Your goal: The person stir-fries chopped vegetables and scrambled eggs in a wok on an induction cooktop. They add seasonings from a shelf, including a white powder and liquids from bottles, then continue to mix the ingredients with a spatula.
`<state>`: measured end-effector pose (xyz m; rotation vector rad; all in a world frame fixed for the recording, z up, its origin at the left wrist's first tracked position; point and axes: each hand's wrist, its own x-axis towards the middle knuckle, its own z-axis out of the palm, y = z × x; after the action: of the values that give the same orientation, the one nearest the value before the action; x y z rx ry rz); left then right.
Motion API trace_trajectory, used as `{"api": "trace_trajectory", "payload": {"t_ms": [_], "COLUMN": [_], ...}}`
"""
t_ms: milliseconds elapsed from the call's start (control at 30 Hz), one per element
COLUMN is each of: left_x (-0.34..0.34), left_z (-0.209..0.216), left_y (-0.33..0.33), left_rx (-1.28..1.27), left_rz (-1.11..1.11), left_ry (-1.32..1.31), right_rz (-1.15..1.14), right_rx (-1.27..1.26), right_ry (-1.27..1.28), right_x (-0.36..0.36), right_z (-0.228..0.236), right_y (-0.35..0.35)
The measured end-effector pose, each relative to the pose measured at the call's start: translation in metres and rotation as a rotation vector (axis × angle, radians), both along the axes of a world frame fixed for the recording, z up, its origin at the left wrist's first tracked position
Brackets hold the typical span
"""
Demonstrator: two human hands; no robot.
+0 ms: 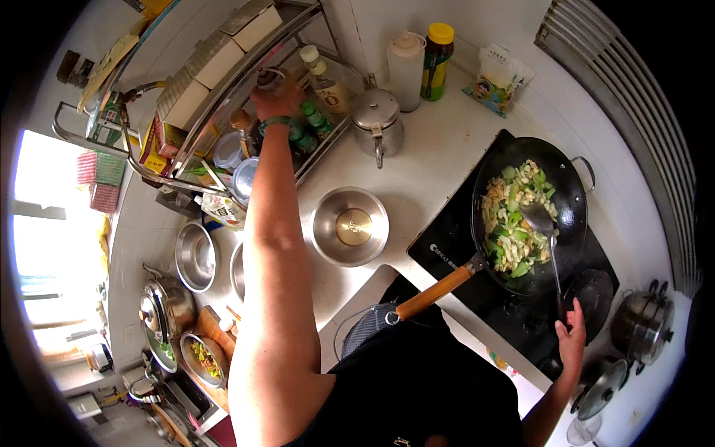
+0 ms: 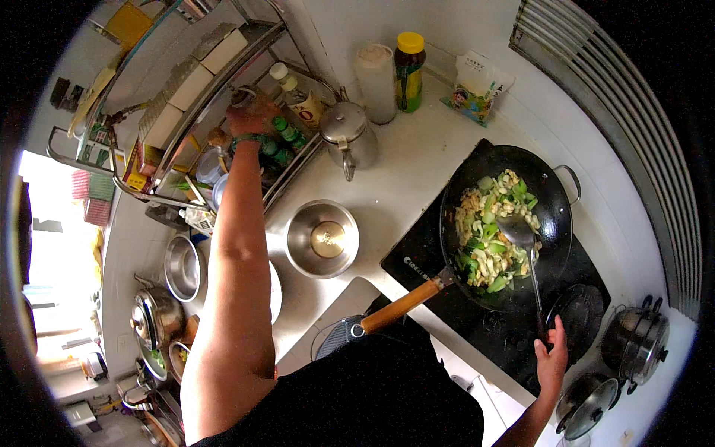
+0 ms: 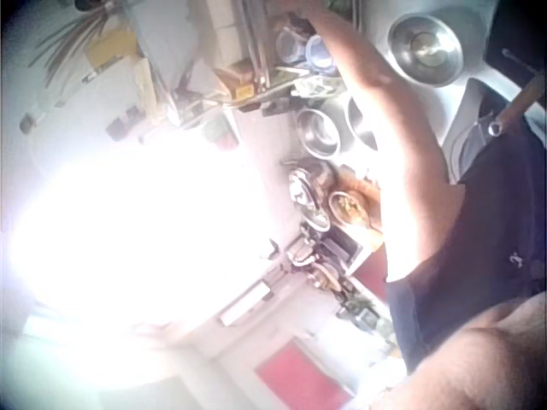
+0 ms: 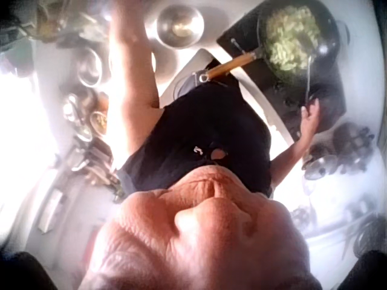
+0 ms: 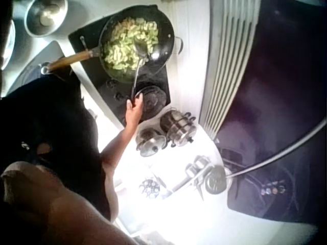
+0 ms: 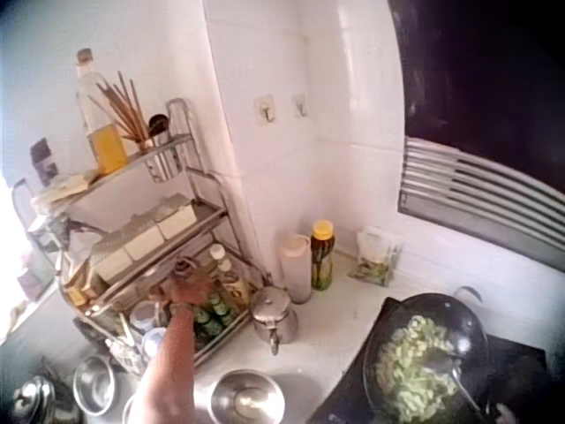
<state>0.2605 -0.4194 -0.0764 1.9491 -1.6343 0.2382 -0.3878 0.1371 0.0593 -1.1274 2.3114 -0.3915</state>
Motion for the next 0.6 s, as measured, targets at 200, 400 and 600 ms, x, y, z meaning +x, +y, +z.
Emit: {"api": "trace_trajectory", "payload": {"t_ms": [200, 400, 600], "left_x": [-0.019, -0.047, -0.068], "left_z": [0.025, 0.085, 0.133], "left_y": [0.027, 0.081, 0.12], "left_rx": [-0.184, -0.282, -0.192], "left_rz": [-0.229, -0.409, -0.418], "left_ry": [0.095, 0.511, 0.437], "right_rz": [0.038, 0.101, 0.163], "right_rx": [0.012, -0.008, -0.056], "right_ry": [0.072, 0.11, 0.121], "right_x": [0.006, 0.007, 0.017], "right_z": [0.006, 0.01, 0.027], "right_y": [-0.005, -0.018, -0.039]}}
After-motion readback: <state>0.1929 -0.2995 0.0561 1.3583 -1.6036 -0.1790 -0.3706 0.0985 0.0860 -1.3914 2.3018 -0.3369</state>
